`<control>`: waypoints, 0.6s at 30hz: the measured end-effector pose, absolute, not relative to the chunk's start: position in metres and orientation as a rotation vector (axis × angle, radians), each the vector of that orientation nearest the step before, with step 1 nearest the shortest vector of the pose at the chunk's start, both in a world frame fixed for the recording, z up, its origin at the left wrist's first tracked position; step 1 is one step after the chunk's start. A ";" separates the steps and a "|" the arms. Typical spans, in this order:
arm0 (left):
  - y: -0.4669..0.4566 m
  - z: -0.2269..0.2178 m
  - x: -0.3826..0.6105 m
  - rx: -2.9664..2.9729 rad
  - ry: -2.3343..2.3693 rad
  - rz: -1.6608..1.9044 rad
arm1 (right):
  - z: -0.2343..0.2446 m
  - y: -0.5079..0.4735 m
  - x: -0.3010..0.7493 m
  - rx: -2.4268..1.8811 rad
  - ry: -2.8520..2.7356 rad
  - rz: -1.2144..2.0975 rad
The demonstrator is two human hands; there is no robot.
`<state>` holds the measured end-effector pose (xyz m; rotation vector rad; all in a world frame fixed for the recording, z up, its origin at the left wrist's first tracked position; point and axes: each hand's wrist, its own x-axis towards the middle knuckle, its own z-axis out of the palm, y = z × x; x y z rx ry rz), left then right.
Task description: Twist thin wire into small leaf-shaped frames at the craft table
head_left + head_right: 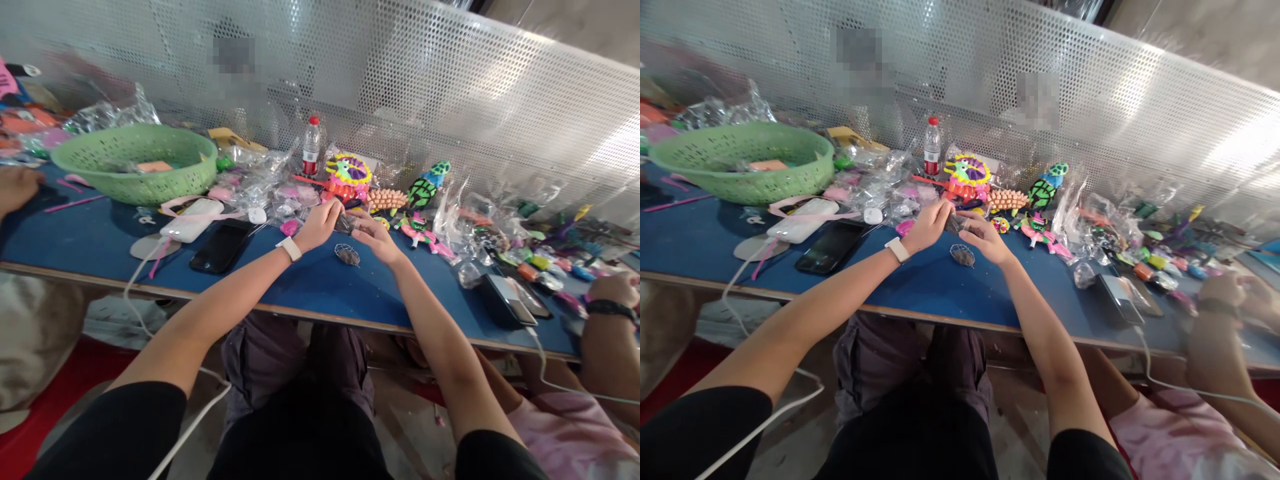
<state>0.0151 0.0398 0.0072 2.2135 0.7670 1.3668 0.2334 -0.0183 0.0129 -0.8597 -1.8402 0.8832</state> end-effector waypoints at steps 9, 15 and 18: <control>0.059 0.000 0.002 2.105 0.891 1.518 | 0.003 -0.006 0.245 -1.008 -1.417 0.726; 0.066 -0.002 -0.001 2.017 0.899 1.539 | 0.001 -0.006 0.243 -0.949 -1.282 0.688; 0.066 -0.002 -0.001 1.957 0.886 1.503 | 0.003 -0.010 0.243 -0.909 -1.255 0.795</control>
